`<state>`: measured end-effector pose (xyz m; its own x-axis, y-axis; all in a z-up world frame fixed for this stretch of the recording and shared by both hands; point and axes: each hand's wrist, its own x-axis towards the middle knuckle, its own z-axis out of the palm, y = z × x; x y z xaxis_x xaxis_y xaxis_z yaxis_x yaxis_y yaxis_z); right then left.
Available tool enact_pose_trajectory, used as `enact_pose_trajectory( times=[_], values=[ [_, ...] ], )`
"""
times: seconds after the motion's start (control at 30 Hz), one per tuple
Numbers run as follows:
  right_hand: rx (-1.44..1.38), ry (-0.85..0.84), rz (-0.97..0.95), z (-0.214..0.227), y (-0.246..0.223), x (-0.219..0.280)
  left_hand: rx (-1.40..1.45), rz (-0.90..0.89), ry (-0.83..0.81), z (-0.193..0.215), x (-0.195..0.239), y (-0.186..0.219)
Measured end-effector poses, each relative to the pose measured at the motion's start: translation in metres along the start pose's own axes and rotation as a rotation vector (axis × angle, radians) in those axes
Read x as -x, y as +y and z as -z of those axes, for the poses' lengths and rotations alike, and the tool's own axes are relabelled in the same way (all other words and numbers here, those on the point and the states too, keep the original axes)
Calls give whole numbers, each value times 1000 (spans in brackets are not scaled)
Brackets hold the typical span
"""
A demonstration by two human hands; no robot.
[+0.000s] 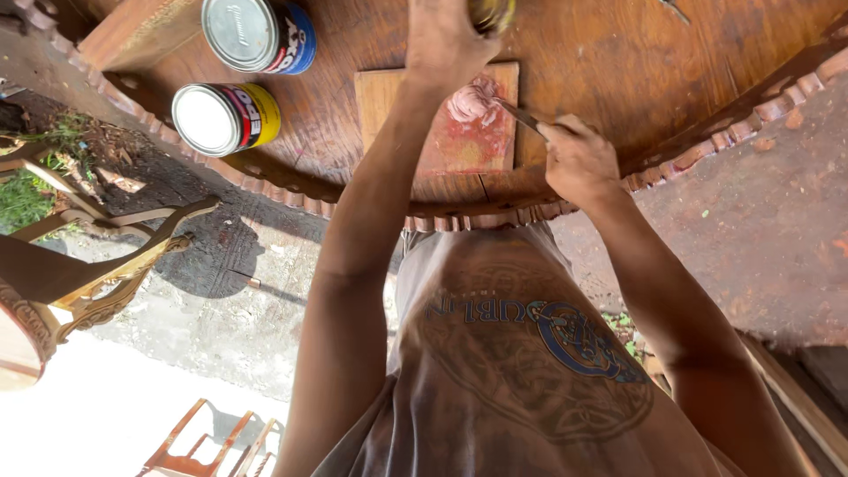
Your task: The person scoops red and white paint from separate cans onto a wooden board using a putty knife. They then mix the two colors together on the board to create a blended pink mixture.
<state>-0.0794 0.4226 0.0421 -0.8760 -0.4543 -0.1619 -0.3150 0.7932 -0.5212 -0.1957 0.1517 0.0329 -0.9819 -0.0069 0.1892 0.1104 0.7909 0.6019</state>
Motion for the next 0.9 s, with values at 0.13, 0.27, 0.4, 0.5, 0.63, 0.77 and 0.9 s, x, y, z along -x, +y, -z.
enact_pose_trajectory(
  times=[0.13,0.27,0.4,0.5,0.63,0.77,0.9],
  values=[
    [-132,62,54,4,3,-6,14,-45,174,80,40,-13],
    [83,23,42,14,-16,-10,-22,83,101,125,93,-18],
    [55,69,31,42,-37,-17,-27,166,66,127,141,-24],
    [-230,-43,-58,51,-63,-18,90,111,92,117,163,-29],
    [-266,-263,-135,39,-109,-27,211,160,25,122,188,-39],
    [-244,-237,-39,26,-133,-32,202,167,-65,133,196,-51],
    [-193,-250,-91,15,-137,-31,260,158,-48,140,197,-59]
  ],
)
